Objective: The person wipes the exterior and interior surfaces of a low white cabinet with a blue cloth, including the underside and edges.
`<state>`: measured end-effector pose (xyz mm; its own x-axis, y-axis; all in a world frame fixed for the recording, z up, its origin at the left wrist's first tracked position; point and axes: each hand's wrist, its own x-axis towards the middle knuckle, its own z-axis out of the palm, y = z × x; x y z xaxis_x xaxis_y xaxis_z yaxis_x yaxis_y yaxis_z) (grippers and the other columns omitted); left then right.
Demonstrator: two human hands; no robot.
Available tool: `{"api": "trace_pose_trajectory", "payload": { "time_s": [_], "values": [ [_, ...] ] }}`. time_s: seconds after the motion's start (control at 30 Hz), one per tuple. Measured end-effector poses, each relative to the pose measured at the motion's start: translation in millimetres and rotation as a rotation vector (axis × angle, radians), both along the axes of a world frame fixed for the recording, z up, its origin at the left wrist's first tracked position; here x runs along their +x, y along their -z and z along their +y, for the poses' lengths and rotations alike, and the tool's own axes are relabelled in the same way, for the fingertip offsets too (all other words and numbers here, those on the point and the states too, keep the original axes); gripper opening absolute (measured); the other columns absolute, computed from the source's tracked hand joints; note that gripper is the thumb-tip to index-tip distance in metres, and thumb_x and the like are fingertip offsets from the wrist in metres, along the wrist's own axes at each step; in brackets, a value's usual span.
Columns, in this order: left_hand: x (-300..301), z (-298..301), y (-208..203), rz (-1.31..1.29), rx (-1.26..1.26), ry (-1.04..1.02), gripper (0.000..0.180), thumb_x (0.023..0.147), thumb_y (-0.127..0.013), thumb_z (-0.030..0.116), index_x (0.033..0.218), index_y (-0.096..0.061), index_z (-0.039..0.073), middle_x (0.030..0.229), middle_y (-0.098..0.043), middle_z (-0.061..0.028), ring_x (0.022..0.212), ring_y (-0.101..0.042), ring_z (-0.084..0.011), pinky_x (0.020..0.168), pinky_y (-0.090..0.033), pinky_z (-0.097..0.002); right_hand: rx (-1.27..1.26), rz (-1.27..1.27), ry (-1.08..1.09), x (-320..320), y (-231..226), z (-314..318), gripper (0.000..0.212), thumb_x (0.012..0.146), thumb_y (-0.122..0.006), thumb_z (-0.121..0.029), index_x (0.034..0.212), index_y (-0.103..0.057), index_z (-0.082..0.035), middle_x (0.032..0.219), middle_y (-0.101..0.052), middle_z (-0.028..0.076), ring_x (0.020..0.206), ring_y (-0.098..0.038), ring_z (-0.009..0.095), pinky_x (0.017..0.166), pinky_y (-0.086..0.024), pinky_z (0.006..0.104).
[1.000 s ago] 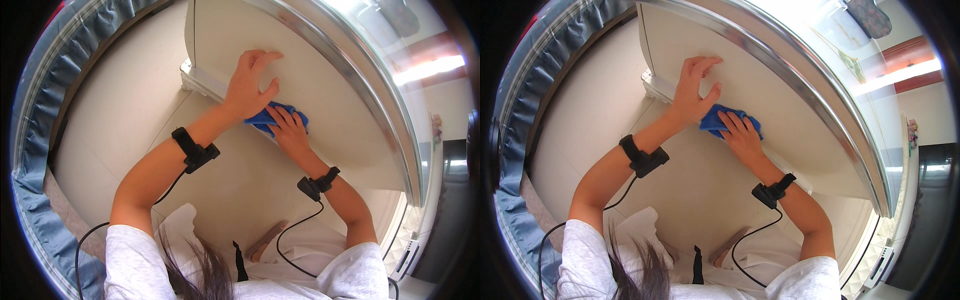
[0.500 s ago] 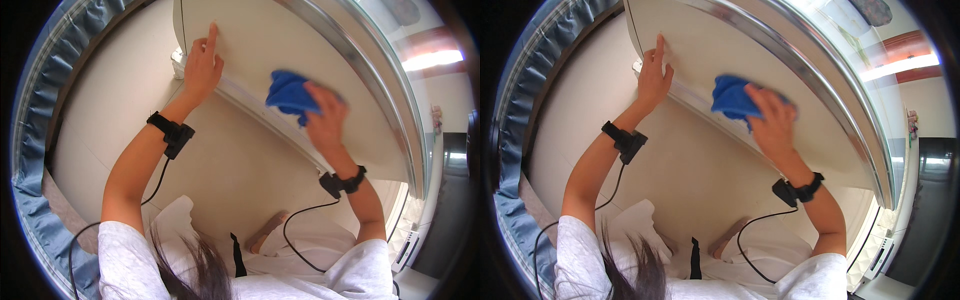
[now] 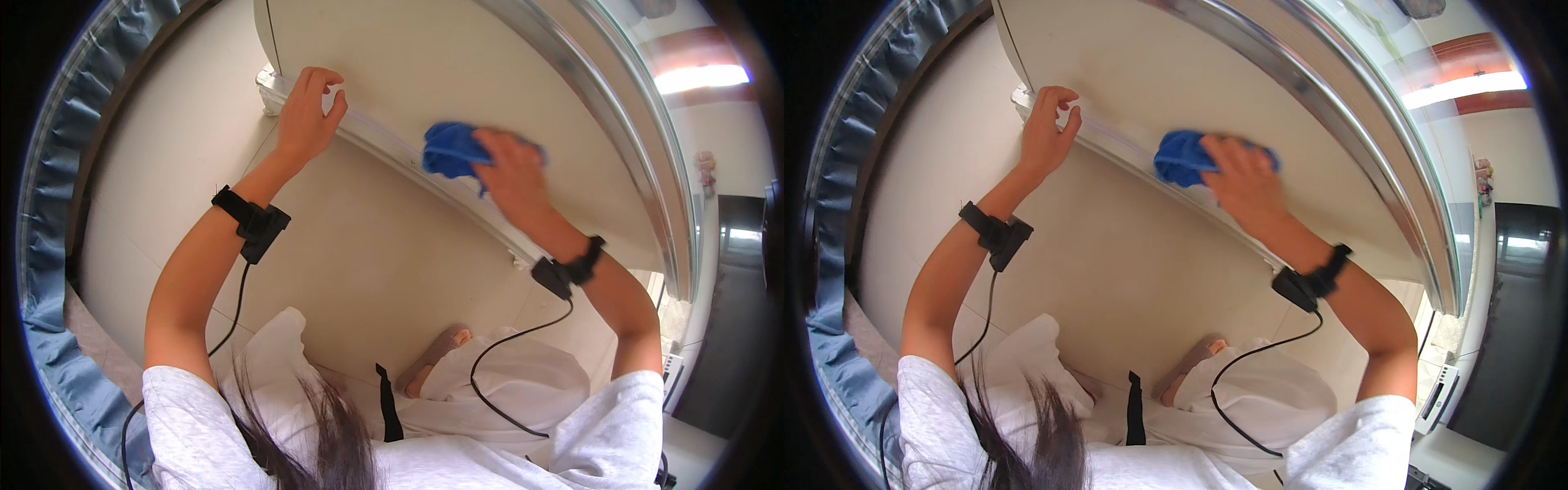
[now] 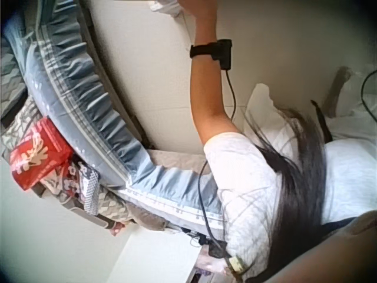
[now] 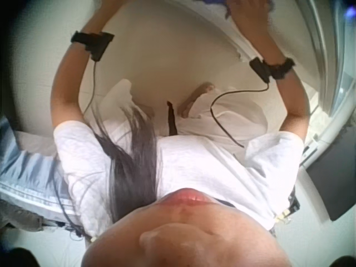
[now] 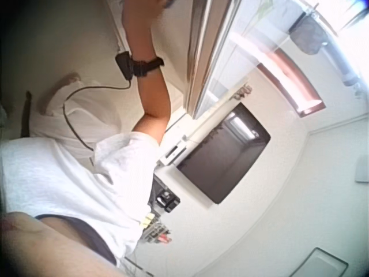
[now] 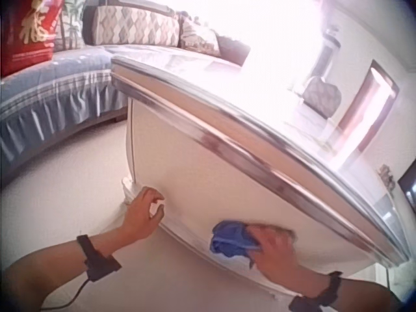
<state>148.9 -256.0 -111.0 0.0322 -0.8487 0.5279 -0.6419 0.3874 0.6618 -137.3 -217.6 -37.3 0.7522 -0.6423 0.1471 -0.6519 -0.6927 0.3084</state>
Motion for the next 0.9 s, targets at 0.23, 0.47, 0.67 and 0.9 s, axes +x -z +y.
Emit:
{"api": "trace_pose_trajectory", "payload": {
  "time_s": [0.23, 0.47, 0.67, 0.9],
  "values": [
    [-5, -10, 12, 0.101, 0.023, -0.071, 0.015, 0.078, -0.053, 0.010, 0.091, -0.047, 0.007, 0.088, -0.049, -0.0054, 0.077, -0.052, -0.0178, 0.061, -0.042, -0.0297, -0.467, -0.218, -0.127, 71, -30, -37, 0.009, 0.070, -0.056, -0.020, 0.075, -0.060, -0.013, 0.114, -0.046, 0.000, 0.103, -0.039, 0.021, 0.077, -0.034, 0.0347],
    [-10, -4, 9, 0.078, 0.043, 0.005, 0.024, 0.076, -0.055, 0.011, 0.099, -0.048, 0.008, 0.087, -0.051, -0.0064, 0.076, -0.051, -0.0196, 0.064, -0.043, -0.0298, -0.203, 0.131, -0.279, 22, 68, -19, 0.011, 0.066, -0.054, -0.020, 0.070, -0.060, -0.011, 0.113, -0.046, 0.003, 0.103, -0.040, 0.020, 0.082, -0.031, 0.0322],
    [-38, 14, -8, -0.307, -0.163, 0.258, 0.048, 0.071, -0.058, 0.009, 0.117, -0.045, 0.015, 0.100, -0.049, -0.0066, 0.086, -0.050, -0.0230, 0.071, -0.044, -0.0315, -0.157, -0.093, -0.025, -17, -31, 14, 0.007, 0.065, -0.060, -0.014, 0.072, -0.063, -0.012, 0.113, -0.048, 0.000, 0.102, -0.040, 0.019, 0.080, -0.030, 0.0365],
    [-43, 5, 1, -0.311, -0.222, 0.244, 0.054, 0.070, -0.059, 0.009, 0.121, -0.043, 0.017, 0.103, -0.048, -0.0069, 0.086, -0.049, -0.0242, 0.072, -0.043, -0.0329, -0.279, -0.214, 0.057, -18, -40, 20, 0.011, 0.062, -0.064, -0.011, 0.073, -0.063, -0.012, 0.110, -0.051, -0.001, 0.099, -0.040, 0.020, 0.078, -0.028, 0.0366]
  ]
}}
